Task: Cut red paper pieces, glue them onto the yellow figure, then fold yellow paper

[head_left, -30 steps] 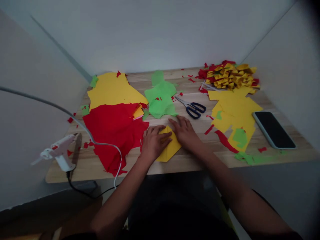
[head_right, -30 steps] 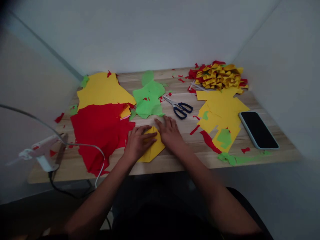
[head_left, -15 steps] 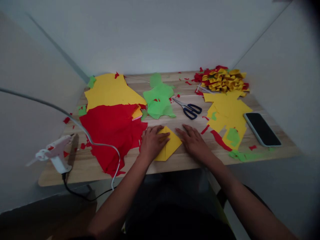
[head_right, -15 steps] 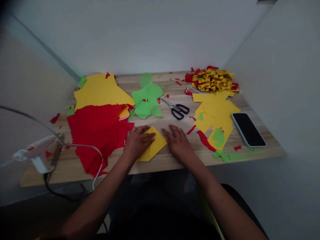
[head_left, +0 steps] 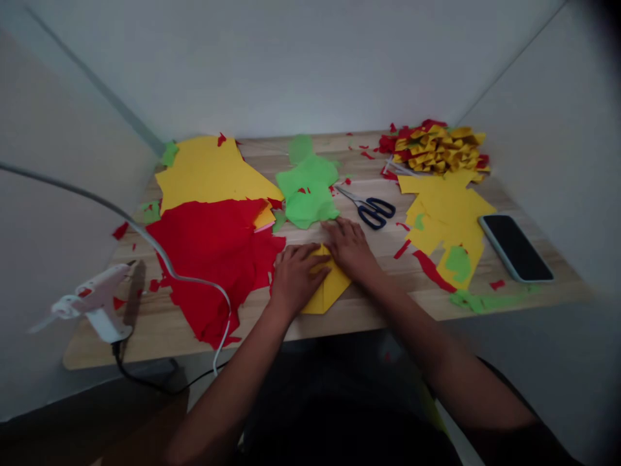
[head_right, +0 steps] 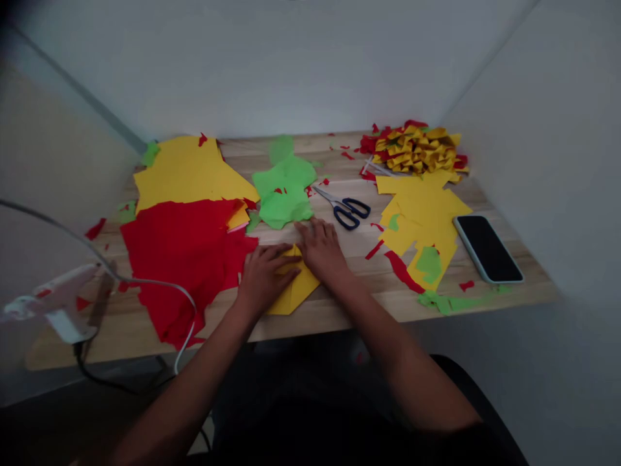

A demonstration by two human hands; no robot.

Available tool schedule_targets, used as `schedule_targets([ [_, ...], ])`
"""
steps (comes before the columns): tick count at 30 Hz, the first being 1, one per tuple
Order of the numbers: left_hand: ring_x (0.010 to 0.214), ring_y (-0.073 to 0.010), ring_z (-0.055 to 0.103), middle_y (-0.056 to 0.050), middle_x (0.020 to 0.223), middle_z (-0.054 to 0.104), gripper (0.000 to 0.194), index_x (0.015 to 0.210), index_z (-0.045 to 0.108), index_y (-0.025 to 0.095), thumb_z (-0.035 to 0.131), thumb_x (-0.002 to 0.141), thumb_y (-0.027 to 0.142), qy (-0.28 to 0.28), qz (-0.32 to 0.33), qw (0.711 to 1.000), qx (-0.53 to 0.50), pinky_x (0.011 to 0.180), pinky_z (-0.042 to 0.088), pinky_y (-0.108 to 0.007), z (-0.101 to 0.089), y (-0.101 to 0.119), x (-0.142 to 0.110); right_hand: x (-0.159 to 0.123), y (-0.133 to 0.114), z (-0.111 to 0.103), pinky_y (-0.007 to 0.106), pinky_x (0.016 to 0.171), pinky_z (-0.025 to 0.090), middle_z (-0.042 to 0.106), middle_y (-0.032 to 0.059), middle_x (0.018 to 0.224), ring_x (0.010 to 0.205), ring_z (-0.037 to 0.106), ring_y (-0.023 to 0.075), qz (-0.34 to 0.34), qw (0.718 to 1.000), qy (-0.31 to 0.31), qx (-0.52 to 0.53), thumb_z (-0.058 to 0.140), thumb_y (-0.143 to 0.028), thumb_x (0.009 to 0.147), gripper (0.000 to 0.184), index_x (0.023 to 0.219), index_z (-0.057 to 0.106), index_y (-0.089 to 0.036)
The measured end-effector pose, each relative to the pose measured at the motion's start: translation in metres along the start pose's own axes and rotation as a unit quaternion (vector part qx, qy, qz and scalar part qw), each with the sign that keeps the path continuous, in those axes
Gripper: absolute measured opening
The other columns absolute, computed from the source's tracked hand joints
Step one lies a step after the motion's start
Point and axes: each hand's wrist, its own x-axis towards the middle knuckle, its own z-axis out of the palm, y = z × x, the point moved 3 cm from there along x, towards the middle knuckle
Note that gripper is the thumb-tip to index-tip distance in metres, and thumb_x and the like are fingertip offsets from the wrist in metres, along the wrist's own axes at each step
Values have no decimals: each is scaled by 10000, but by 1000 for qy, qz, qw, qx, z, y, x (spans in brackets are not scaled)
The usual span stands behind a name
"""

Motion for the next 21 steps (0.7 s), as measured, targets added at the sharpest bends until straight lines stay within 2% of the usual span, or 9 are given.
schedule_targets([
  [3, 1114, -267, 534, -3, 1234, 682, 222, 1096, 738, 340, 643, 905, 399, 2, 6, 1000, 22, 898, 422, -434, -5, 6, -1, -3, 5, -9, 410, 1066, 410, 619, 136, 1226, 1197, 536, 252, 16, 988, 80, 130, 486, -251, 952, 326, 1238, 616, -165],
  [5, 1101, -275, 539, -2, 1215, 691, 203, 1073, 741, 339, 586, 941, 331, -15, 27, 998, 59, 911, 415, -454, -9, 16, -3, -6, 11, -13, 375, 945, 475, 660, 99, 1059, 1041, 599, 232, 56, 969, 121, 208, 486, -276, 942, 222, 1051, 654, -182],
  [8, 1126, -292, 543, -49, 1314, 643, 299, 1199, 680, 259, 502, 964, 211, -61, 35, 991, 117, 948, 434, -469, -11, 38, -11, -7, 17, -12, 322, 753, 484, 642, 38, 845, 812, 604, 195, 113, 939, 142, 293, 515, -335, 929, 181, 866, 618, -200],
  [11, 1250, -350, 487, -145, 1424, 547, 375, 1263, 620, 138, 541, 953, 334, -82, 19, 990, 111, 1021, 437, -496, -5, 55, -21, -8, 18, -14, 289, 699, 455, 608, -5, 788, 733, 575, 162, 125, 909, 185, 352, 537, -358, 926, 158, 856, 561, -218],
  [14, 1298, -378, 438, -157, 1383, 553, 502, 1303, 592, 144, 603, 906, 450, -66, 41, 995, 67, 1113, 362, -557, 3, 59, -24, -12, 20, -24, 284, 706, 456, 608, -22, 772, 719, 591, 155, 126, 879, 260, 379, 569, -367, 917, 154, 865, 512, -233],
  [16, 1229, -346, 486, -147, 1246, 606, 492, 1295, 603, 158, 609, 901, 454, -50, 55, 997, 31, 1112, 374, -545, 5, 54, -20, -14, 20, -30, 283, 691, 452, 613, -31, 721, 676, 592, 155, 128, 881, 261, 372, 578, -393, 917, 189, 842, 506, -235],
  [19, 1088, -268, 558, -106, 1080, 636, 236, 1074, 704, 189, 581, 927, 326, -39, 80, 996, -18, 1095, 413, -486, 4, 42, -12, -14, 16, -31, 286, 661, 424, 575, -27, 649, 642, 557, 160, 101, 924, 192, 314, 499, -424, 956, 288, 740, 502, -234],
  [21, 1091, -236, 574, -73, 1103, 649, 166, 941, 726, 225, 566, 910, 192, -39, 115, 992, -41, 1131, 376, -480, 1, 36, -8, -11, 11, -25, 299, 675, 415, 565, -5, 662, 686, 547, 176, 65, 953, 136, 263, 429, -404, 979, 344, 686, 489, -234],
])
